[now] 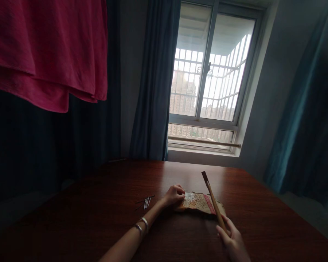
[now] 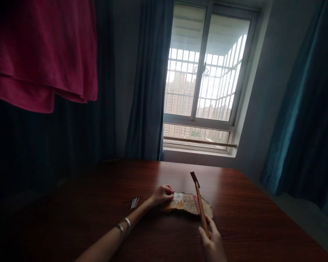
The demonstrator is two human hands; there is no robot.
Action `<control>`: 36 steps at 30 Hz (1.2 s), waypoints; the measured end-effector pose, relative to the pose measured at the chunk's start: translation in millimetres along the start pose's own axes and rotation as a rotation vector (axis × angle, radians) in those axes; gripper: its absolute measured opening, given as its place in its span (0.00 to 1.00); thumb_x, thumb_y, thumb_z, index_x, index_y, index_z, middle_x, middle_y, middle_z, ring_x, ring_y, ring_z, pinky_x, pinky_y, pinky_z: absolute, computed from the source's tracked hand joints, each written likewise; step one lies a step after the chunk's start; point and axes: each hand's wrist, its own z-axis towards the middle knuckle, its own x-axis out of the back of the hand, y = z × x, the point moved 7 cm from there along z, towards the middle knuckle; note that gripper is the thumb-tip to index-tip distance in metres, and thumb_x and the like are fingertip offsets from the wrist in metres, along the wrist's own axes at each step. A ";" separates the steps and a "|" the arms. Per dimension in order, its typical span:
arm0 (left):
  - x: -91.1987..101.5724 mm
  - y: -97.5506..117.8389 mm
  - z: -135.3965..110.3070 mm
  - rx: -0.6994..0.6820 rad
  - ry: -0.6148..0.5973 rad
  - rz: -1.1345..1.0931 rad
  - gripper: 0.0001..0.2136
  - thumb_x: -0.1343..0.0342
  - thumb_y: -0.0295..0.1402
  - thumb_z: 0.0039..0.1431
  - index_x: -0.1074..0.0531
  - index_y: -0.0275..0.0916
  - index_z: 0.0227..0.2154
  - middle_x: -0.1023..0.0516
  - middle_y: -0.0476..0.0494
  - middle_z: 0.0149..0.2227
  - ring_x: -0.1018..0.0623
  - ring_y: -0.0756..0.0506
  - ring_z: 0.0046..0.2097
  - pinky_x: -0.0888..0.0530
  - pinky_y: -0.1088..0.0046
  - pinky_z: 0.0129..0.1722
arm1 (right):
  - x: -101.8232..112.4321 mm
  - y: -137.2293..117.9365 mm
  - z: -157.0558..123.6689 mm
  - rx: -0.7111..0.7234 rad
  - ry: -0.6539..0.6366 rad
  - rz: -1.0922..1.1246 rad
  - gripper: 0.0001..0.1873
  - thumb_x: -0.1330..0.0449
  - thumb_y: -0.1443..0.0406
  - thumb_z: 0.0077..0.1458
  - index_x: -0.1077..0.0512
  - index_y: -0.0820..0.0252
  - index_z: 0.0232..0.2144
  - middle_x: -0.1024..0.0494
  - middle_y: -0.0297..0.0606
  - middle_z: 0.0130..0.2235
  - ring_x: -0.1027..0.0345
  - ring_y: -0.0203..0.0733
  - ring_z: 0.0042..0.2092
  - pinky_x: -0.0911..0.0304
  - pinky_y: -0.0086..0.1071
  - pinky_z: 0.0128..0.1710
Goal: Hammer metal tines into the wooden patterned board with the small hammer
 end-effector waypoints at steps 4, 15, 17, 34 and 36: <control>6.0 6.6 -1.5 -0.058 0.004 0.094 0.18 0.37 0.41 0.40 0.24 0.36 0.35 0.28 0.41 0.40 0.29 0.44 0.42 0.32 0.73 0.42 | 36.7 6.7 12.9 -0.002 0.193 -0.276 0.34 0.44 0.52 0.39 0.33 0.63 0.48 0.22 0.37 0.25 0.28 0.46 0.30 0.36 0.31 0.27; 6.4 15.5 -13.9 -0.071 -0.225 0.262 0.43 0.36 0.52 0.28 0.37 0.39 0.51 0.35 0.38 0.50 0.37 0.37 0.52 0.38 0.65 0.52 | 103.6 56.4 47.8 -0.101 0.263 -0.673 0.28 0.47 0.57 0.42 0.31 0.64 0.45 0.20 0.41 0.29 0.27 0.48 0.31 0.35 0.35 0.33; 6.8 15.2 -14.0 -0.067 -0.224 0.274 0.42 0.36 0.51 0.28 0.36 0.39 0.51 0.35 0.38 0.50 0.37 0.37 0.52 0.39 0.65 0.52 | 108.9 61.9 51.2 -0.088 0.267 -0.698 0.25 0.47 0.57 0.41 0.29 0.62 0.42 0.20 0.43 0.33 0.27 0.51 0.36 0.35 0.36 0.36; 5.1 8.5 -14.5 -0.052 -0.211 0.277 0.42 0.37 0.51 0.30 0.37 0.40 0.52 0.37 0.39 0.49 0.39 0.37 0.52 0.40 0.65 0.53 | 90.7 48.9 38.1 0.075 0.253 -1.149 0.18 0.53 0.59 0.52 0.30 0.63 0.40 0.25 0.50 0.35 0.28 0.51 0.36 0.37 0.38 0.35; 4.9 8.0 -14.1 -0.054 -0.211 0.260 0.42 0.37 0.51 0.29 0.37 0.39 0.52 0.37 0.39 0.49 0.39 0.37 0.52 0.40 0.65 0.53 | 88.2 52.6 34.2 0.130 0.257 -1.193 0.17 0.53 0.60 0.54 0.31 0.64 0.40 0.26 0.49 0.34 0.29 0.49 0.35 0.37 0.38 0.37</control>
